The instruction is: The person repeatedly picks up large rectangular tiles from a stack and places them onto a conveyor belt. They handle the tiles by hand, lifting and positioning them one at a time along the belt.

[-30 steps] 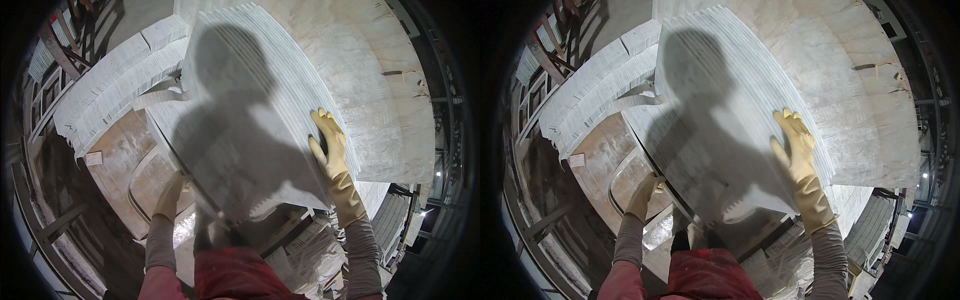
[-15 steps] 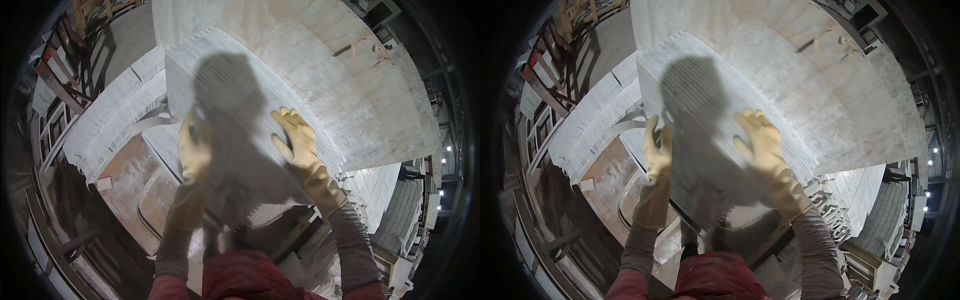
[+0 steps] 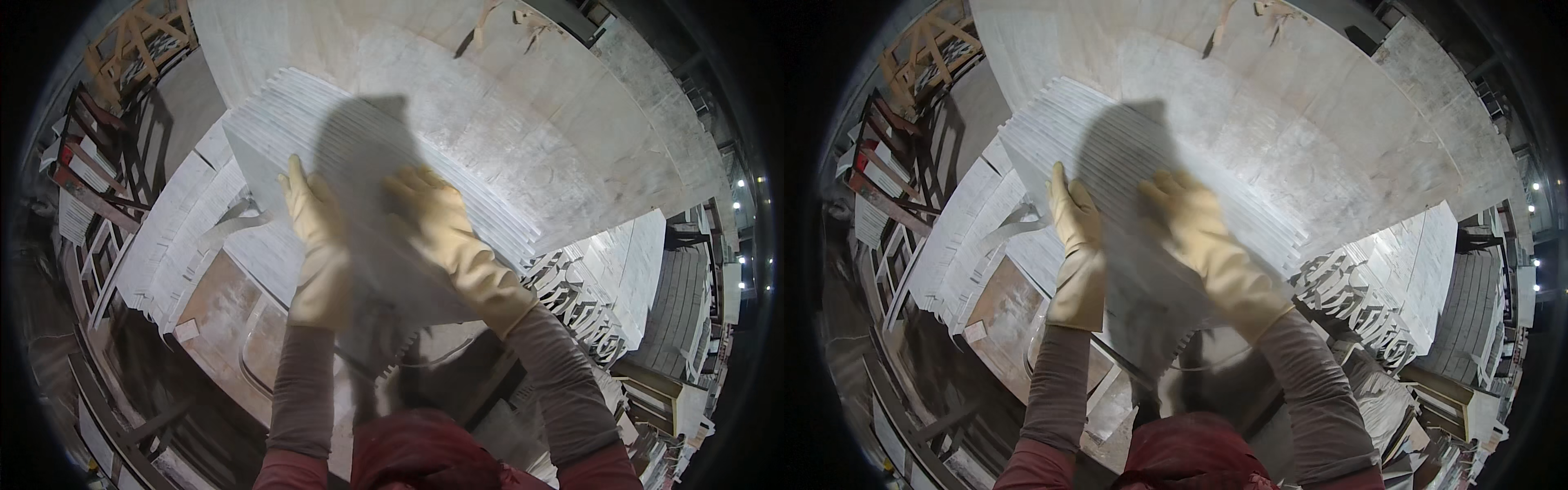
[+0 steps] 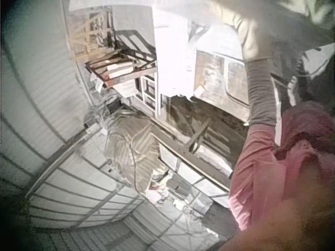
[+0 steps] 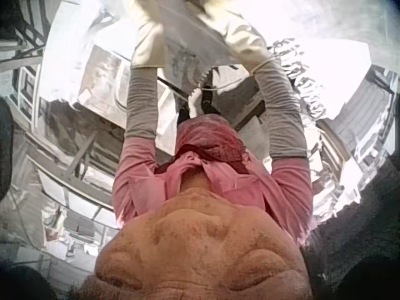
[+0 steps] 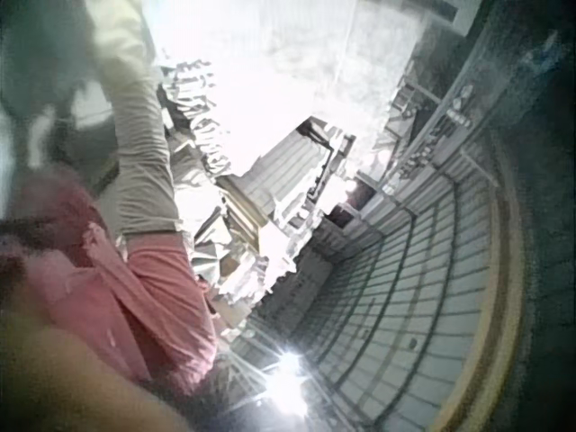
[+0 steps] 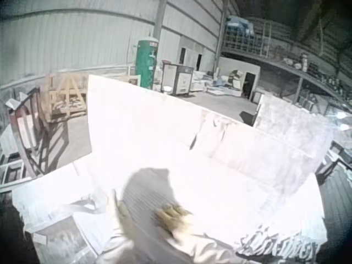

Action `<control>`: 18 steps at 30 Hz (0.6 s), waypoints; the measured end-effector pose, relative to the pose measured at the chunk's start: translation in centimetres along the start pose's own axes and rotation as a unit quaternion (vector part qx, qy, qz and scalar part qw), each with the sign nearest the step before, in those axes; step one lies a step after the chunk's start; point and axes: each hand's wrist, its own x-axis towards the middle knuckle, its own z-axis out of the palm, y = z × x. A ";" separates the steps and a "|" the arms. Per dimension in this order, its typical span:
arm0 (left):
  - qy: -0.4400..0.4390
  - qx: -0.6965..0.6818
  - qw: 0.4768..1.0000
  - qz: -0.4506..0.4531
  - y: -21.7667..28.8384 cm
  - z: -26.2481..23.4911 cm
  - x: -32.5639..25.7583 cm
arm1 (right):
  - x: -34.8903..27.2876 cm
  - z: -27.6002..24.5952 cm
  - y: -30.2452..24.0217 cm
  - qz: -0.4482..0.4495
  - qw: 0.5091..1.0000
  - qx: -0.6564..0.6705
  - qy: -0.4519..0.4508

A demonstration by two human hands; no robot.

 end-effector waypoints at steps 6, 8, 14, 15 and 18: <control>-0.033 0.000 0.999 -0.018 0.6 -0.6 0.0 | -0.2 -0.9 -0.9 0.034 0.999 -0.014 0.015; -0.030 -0.013 0.999 -0.029 0.8 -0.7 -0.1 | 0.0 -1.3 -1.0 0.052 0.997 -0.041 -0.038; 0.005 -0.032 0.999 -0.007 0.7 -0.4 -0.4 | 0.3 -1.1 -0.7 0.071 0.995 -0.033 -0.062; 0.006 -0.032 0.999 -0.004 0.6 -0.4 -0.4 | 0.2 -1.0 -0.6 0.067 0.996 -0.026 -0.058; -0.002 -0.021 1.000 -0.015 0.3 -0.3 -0.2 | 0.3 -0.9 -0.4 0.069 0.995 -0.017 -0.063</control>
